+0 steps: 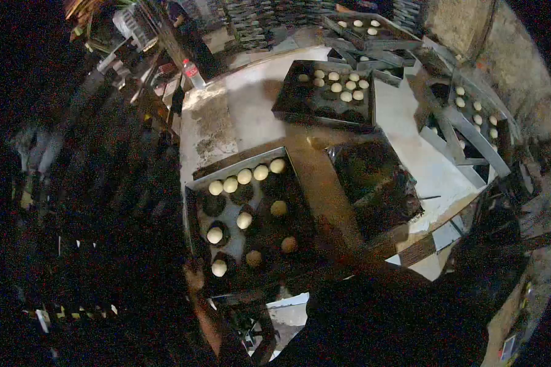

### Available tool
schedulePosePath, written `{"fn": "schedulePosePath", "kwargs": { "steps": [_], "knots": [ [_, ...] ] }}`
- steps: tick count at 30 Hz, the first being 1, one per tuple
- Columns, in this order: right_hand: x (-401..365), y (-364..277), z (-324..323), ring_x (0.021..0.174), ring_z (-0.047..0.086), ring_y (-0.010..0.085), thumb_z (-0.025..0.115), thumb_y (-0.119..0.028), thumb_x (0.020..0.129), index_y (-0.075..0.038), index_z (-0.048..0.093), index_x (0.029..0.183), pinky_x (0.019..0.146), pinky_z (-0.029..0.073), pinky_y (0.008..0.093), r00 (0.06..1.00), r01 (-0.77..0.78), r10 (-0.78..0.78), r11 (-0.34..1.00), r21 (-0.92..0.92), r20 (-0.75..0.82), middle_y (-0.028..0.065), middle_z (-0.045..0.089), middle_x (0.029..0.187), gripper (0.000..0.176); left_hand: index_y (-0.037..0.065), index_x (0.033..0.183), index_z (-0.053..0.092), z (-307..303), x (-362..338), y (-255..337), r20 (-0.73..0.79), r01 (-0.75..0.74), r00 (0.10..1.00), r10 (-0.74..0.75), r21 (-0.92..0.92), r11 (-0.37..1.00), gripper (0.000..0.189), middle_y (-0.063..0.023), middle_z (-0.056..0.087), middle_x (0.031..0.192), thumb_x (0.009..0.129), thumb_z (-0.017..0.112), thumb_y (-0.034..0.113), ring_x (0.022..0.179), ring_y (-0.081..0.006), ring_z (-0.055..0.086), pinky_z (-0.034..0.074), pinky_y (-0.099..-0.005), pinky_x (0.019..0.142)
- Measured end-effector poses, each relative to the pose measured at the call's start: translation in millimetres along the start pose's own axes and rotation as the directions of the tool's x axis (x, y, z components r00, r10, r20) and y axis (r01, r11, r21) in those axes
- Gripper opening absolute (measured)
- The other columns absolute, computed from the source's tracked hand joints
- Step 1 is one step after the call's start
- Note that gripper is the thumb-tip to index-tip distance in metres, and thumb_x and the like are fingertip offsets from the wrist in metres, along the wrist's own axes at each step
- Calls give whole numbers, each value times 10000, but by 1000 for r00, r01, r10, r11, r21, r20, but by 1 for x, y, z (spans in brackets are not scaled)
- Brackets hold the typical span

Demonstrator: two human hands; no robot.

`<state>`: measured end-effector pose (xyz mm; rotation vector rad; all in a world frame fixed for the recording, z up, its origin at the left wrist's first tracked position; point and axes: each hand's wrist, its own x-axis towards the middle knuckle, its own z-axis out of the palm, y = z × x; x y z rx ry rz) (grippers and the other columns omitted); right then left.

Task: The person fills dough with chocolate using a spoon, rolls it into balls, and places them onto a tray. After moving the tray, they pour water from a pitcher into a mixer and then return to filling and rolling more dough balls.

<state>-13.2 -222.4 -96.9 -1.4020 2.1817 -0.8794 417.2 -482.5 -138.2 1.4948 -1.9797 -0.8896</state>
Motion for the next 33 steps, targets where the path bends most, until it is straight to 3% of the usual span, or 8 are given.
{"fn": "schedulePosePath", "kwargs": {
  "steps": [5, 12, 14, 15, 24, 25, 28, 33],
  "knots": [
    [-14, 19, -64, 677, 388, 161, 589, -98, 830, -66, 461, 985, 634, 376, 334, 977, 175, -159, 978, 112, -142, 53, 396, 790, 204, -42, 1078, 614, -15, -59, 149, 7, -157, 987, 163, -229, 961, 254, -127, 647, 934, 914, 592, 150, 839, -168, 546, 449, -337, 768],
    [-36, 85, -296, 599, 303, 102, 585, -45, 785, -138, 339, 828, 555, 310, 301, 956, 215, -117, 904, 369, -270, -1, 287, 718, 266, -50, 1090, 617, 57, -133, 375, -135, -212, 970, 205, -43, 976, 228, -140, 667, 925, 887, 565, 42, 826, -180, 574, 468, -338, 780],
    [-49, 124, -375, 606, 311, 110, 598, -19, 763, -126, 342, 821, 557, 310, 299, 941, 237, -139, 923, 304, -309, 2, 280, 727, 284, -49, 1158, 578, 139, -156, 450, -414, -88, 907, -76, -363, 927, 291, -167, 657, 1007, 884, 585, 49, 870, -220, 605, 487, -348, 794],
    [-59, 144, -412, 609, 316, 114, 604, -5, 753, -120, 343, 817, 559, 310, 297, 934, 245, -147, 927, 283, -327, 4, 276, 731, 293, -38, 1230, 530, 157, -161, 488, -206, 20, 969, -133, -474, 880, 372, -180, 612, 1135, 890, 616, 87, 952, -245, 601, 490, -376, 837],
    [-161, 306, -659, 694, 319, 113, 617, 58, 677, -82, 360, 797, 619, 310, 266, 805, -35, 108, 990, 135, -583, -12, 283, 754, 317, -42, 1218, 546, 367, -160, 730, 288, -161, 907, 309, -442, 883, 350, -89, 634, 1054, 873, 556, 15, 977, -156, 542, 434, -281, 844],
    [-167, 328, -681, 702, 318, 111, 626, 61, 675, -86, 353, 795, 627, 310, 262, 794, -33, 76, 996, 82, -603, -17, 279, 759, 332, -32, 1207, 549, 407, -157, 725, 47, -305, 940, 339, -332, 893, 353, -95, 640, 1018, 855, 560, -1, 921, -150, 545, 443, -285, 818],
    [-180, 403, -741, 724, 296, 115, 653, 58, 655, -89, 334, 791, 653, 299, 264, 796, -82, 119, 993, 90, -594, -16, 275, 766, 376, -41, 1139, 562, 471, -141, 780, 321, -439, 686, 653, -533, 723, 328, -135, 664, 922, 813, 537, -29, 826, -173, 584, 475, -302, 757],
    [-178, 517, -798, 706, 280, 121, 629, 65, 637, -87, 321, 775, 650, 274, 259, 776, -15, -36, 997, -75, -630, -18, 271, 747, 371, -22, 1097, 575, 590, -153, 812, 18, -835, 543, 840, -90, 542, 323, -278, 658, 926, 788, 594, 70, 910, -432, 637, 502, -444, 787]
  ]
}}
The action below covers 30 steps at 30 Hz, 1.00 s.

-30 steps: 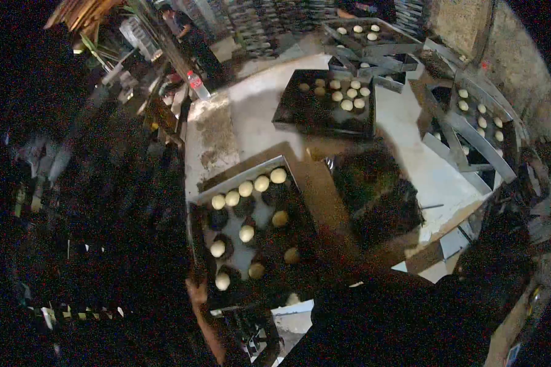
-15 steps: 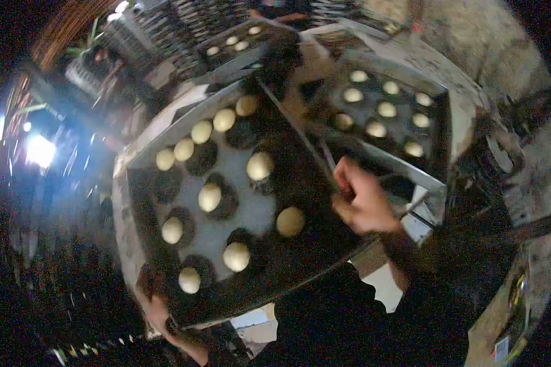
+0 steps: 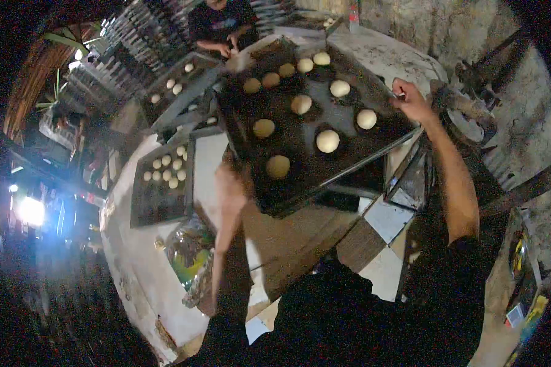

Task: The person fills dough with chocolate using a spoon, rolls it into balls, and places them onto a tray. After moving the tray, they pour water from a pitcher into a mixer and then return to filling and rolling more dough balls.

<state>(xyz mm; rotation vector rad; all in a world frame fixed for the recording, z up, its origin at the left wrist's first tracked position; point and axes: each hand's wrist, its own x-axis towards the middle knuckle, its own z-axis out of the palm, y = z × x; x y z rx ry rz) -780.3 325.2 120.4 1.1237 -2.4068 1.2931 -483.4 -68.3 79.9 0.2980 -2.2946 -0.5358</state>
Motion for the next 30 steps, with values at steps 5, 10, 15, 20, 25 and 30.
{"fn": "schedulePosePath", "kwargs": {
  "steps": [5, 10, 15, 20, 25, 30],
  "knots": [
    [21, 30, -8, 713, 301, 130, 596, 67, 647, -69, 319, 751, 642, 273, 266, 997, -56, 62, 992, -112, 52, 5, 291, 719, 325, -30, 994, 563, 14, 26, 36, 157, 264, 962, -224, -321, 909, 223, -274, 642, 795, 835, 593, 124, 773, -417, 653, 495, -474, 679],
    [37, -31, 1, 887, 582, 342, 617, -15, 734, -23, 552, 931, 823, 459, 436, 985, 161, -168, 757, -633, 49, 167, 568, 886, 208, -28, 966, 567, 14, 20, 31, 246, 380, 918, -311, -320, 868, 229, -224, 646, 734, 860, 586, 174, 712, -408, 649, 488, -468, 662],
    [76, -148, 94, 1219, 490, 370, 589, -132, 872, -11, 484, 1296, 1055, 379, 429, 865, 373, -251, 900, -223, 434, 195, 503, 1313, 453, -29, 1100, 582, -4, 18, 32, 203, 362, 927, -315, -268, 893, 373, -183, 623, 688, 896, 602, 282, 645, -343, 634, 480, -404, 610],
    [86, -130, 197, 1393, 286, 351, 555, -245, 932, -62, 271, 1475, 1135, 276, 426, 557, 607, -346, 791, -85, 755, 188, 242, 1530, 640, -7, 1150, 603, -79, -58, -3, -45, 277, 952, -302, -292, 916, 315, -126, 645, 819, 862, 641, 117, 661, -179, 605, 478, -321, 624],
    [98, -117, 210, 1331, 355, 392, 586, -245, 905, -34, 359, 1416, 1113, 305, 433, 444, 728, -484, 685, 12, 754, 228, 327, 1458, 598, -25, 1028, 576, -171, -275, -48, -630, 521, 586, -509, -188, 833, 189, -111, 610, 998, 947, 562, 145, 922, -211, 582, 483, -363, 815],
    [90, -263, 191, 1262, 432, 404, 617, -197, 875, -48, 444, 1347, 1047, 371, 453, 440, 884, -738, 457, -101, 512, 219, 386, 1400, 524, -42, 1048, 577, -211, -527, -19, -965, 911, 100, -243, -10, 413, 298, -162, 599, 891, 981, 543, 246, 769, -260, 544, 477, -372, 714]
  ]
}}
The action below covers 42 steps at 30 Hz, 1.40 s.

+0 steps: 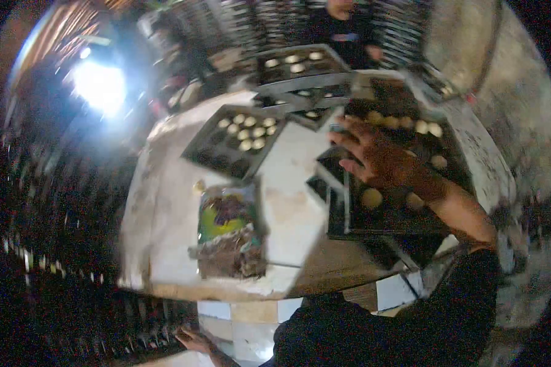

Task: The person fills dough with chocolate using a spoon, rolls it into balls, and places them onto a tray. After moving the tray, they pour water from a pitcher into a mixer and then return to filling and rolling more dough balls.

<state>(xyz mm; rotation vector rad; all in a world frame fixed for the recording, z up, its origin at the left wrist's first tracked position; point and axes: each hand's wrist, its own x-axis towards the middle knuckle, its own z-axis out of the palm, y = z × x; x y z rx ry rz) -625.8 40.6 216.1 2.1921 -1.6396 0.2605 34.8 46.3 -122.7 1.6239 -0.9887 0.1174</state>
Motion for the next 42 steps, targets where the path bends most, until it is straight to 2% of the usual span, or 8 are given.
{"fn": "schedulePosePath", "kwargs": {
  "steps": [4, 8, 14, 18, 25, 26, 38, 42],
  "knots": [
    [82, -99, -36, 1167, 509, 389, 634, -120, 820, -46, 547, 1224, 999, 416, 429, 975, 223, -201, 855, 468, -98, 216, 499, 1245, 420, 19, 1093, 612, -103, -119, -156, -39, 592, 699, -714, 593, 546, 230, -118, 638, 1003, 948, 526, 176, 814, -211, 604, 478, -341, 638],
    [128, -241, -24, 978, 587, 351, 621, -192, 824, -22, 558, 1133, 854, 494, 436, 746, 608, -661, 624, 491, -84, 175, 541, 1054, 359, 63, 1129, 634, -221, -288, -194, 783, 940, -186, -594, 317, 123, 272, -39, 644, 791, 881, 589, 163, 586, -152, 597, 458, -334, 425],
    [86, -512, 3, 996, 582, 359, 619, -248, 846, -35, 569, 1175, 883, 482, 449, 314, 778, -926, 124, 616, -209, 182, 556, 1103, 396, 47, 1158, 623, -391, -486, -138, 294, 616, 183, -938, 710, 343, 410, -136, 701, 991, 890, 578, 355, 884, -261, 656, 519, -369, 794],
    [-15, -694, 60, 918, 600, 338, 614, -260, 844, -47, 576, 1156, 830, 493, 435, 134, 670, -928, -173, 722, -347, 177, 587, 1062, 380, 55, 1145, 642, -469, -564, -138, 42, 836, 130, -991, 532, 133, 431, -157, 670, 1083, 894, 535, 388, 1003, -290, 623, 486, -398, 866],
    [-199, -839, 393, 683, 619, 255, 583, -308, 855, -22, 632, 928, 630, 499, 406, 132, 586, -965, 262, 767, 229, 161, 655, 788, 299, 60, 1026, 684, -552, -511, -165, -294, 968, 179, -939, 226, 113, 414, -182, 655, 1117, 831, 589, 412, 1064, -326, 612, 464, -408, 934],
    [-223, -843, 510, 990, 598, 335, 547, -325, 866, -57, 647, 1074, 915, 450, 418, -329, 528, -635, 490, 694, 699, 226, 631, 1039, 354, 65, 1030, 679, -570, -487, -154, -399, 992, 72, -914, -64, 106, 405, -175, 662, 1100, 816, 613, 402, 1051, -327, 615, 471, -412, 925],
    [-232, -1143, 309, 767, 654, 385, 569, -401, 763, 24, 678, 903, 711, 506, 479, -131, 668, -678, 479, 570, 723, 247, 670, 902, 461, 39, 1164, 646, -643, -599, -199, -199, 877, -456, -868, -269, -399, 438, -196, 623, 1204, 879, 524, 348, 1086, -305, 616, 468, -410, 908],
    [-281, -1381, 244, 841, 650, 396, 602, -423, 765, -6, 700, 859, 806, 514, 463, -295, 848, -949, -206, 489, 111, 249, 672, 874, 439, 27, 1172, 637, -723, -584, -202, -256, 829, -496, -830, -425, -364, 456, -204, 636, 1170, 910, 481, 365, 1068, -326, 621, 473, -435, 894]
  ]
}}
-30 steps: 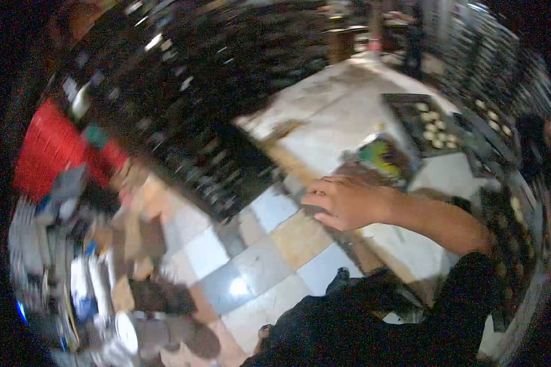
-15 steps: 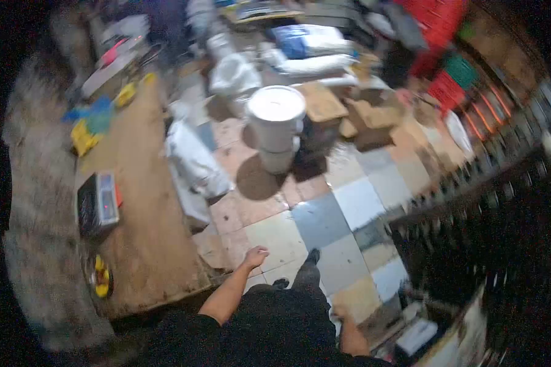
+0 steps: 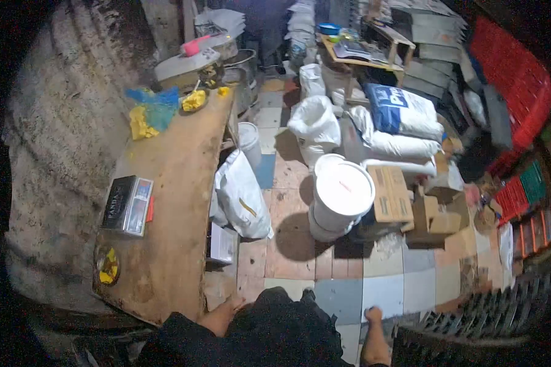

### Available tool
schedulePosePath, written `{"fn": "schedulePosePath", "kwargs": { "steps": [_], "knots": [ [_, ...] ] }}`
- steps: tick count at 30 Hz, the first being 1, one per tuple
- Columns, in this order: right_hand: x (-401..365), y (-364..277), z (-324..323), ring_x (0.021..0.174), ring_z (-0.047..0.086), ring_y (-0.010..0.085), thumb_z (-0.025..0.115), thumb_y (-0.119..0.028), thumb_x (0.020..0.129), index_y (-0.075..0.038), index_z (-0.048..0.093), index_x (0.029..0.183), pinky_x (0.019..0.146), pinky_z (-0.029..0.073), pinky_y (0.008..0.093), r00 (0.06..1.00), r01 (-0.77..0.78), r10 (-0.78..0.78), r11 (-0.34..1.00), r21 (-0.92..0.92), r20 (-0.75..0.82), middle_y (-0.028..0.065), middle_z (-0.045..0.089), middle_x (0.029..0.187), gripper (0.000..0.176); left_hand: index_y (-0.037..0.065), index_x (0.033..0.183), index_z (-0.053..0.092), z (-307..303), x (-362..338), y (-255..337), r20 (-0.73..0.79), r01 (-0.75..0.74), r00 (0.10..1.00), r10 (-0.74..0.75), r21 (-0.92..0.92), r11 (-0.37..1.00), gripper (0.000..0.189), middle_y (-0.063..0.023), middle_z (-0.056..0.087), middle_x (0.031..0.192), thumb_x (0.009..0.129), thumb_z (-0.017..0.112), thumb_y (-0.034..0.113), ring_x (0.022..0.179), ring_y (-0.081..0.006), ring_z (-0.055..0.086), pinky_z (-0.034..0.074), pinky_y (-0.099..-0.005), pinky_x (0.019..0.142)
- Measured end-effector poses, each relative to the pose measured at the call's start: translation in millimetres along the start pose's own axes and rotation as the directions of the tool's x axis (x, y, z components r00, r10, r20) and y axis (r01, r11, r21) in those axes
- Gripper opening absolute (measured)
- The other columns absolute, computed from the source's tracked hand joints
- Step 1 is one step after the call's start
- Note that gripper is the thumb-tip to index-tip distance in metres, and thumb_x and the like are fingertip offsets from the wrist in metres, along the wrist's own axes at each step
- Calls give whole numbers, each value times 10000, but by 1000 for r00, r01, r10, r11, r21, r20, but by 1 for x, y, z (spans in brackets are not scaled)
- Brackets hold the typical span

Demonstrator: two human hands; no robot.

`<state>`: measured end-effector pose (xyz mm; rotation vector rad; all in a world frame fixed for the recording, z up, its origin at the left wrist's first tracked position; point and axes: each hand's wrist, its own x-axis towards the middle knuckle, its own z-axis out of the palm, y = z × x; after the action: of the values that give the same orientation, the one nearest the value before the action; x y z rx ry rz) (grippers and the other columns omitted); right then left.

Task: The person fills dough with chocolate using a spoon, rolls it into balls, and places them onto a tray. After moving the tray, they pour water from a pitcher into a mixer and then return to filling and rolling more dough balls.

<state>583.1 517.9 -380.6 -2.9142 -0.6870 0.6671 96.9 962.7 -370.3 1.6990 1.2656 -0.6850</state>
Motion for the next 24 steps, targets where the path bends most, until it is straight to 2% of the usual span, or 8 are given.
{"fn": "schedulePosePath", "kwargs": {
  "steps": [2, 3, 4, 8, 10, 16, 20, 24],
  "knots": [
    [123, -58, -50, 823, 646, 391, 606, -410, 790, -10, 683, 784, 776, 497, 486, 989, 136, -139, 988, -74, -44, 223, 675, 850, 407, 21, 1124, 644, -10, 44, 3, -233, -332, 882, 409, 307, 892, 493, -194, 659, 1102, 915, 492, 440, 1010, -343, 632, 488, -455, 859],
    [160, -117, -97, 772, 632, 399, 599, -382, 806, -5, 655, 749, 719, 485, 501, 958, 218, -205, 975, 45, -199, 227, 654, 781, 385, 22, 977, 653, -42, 25, 52, -201, 88, 973, -118, -150, 985, 360, -136, 659, 826, 878, 581, 361, 730, -264, 609, 487, -420, 674],
    [206, -172, -130, 715, 612, 412, 603, -353, 809, -3, 629, 741, 657, 468, 503, 933, 299, -255, 942, 150, -253, 236, 625, 731, 357, 2, 922, 664, -51, 36, 69, -155, 139, 949, -273, -573, 808, 385, -115, 630, 738, 875, 593, 377, 681, -243, 587, 481, -398, 635],
    [264, -410, -269, 642, 589, 367, 629, -161, 818, 22, 570, 762, 602, 457, 434, 785, 590, -445, 750, 298, -432, 203, 585, 688, 201, 45, 930, 716, -90, 82, 118, -424, -71, 891, -164, -486, 871, 350, -162, 706, 889, 836, 627, 370, 885, -297, 653, 491, -413, 799],
    [278, -495, -288, 634, 585, 349, 635, -131, 809, 14, 557, 742, 601, 457, 419, 697, 706, -495, 600, 376, -519, 192, 568, 667, 178, 54, 991, 704, -104, 129, 99, -243, -68, 966, -85, -559, 826, 415, -207, 684, 993, 831, 622, 428, 945, -316, 643, 483, -424, 834],
    [379, -566, -207, 716, 666, 288, 640, -264, 835, 6, 660, 936, 688, 525, 381, 692, 720, -708, 662, 209, -141, 176, 673, 786, 289, 60, 1017, 693, -216, 216, 117, -70, 159, 970, -232, -537, 829, 429, -205, 675, 1029, 818, 640, 436, 959, -321, 637, 486, -437, 833],
    [424, -591, -207, 641, 641, 193, 599, -249, 871, -3, 675, 912, 621, 528, 337, 576, 499, -548, 824, 269, 607, 105, 681, 785, 261, 57, 1015, 690, -334, 281, 175, -246, 139, 916, -318, -548, 825, 428, -200, 676, 1029, 810, 653, 431, 954, -321, 638, 489, -440, 826],
    [500, -600, -185, 583, 592, 172, 602, -259, 869, 17, 673, 874, 559, 483, 332, 687, 385, -550, 830, 404, 475, 92, 643, 710, 285, 54, 995, 686, -481, 316, 289, -276, -8, 924, -265, -706, 708, 432, -187, 688, 991, 787, 679, 433, 976, -331, 641, 492, -410, 847]
  ]
}}
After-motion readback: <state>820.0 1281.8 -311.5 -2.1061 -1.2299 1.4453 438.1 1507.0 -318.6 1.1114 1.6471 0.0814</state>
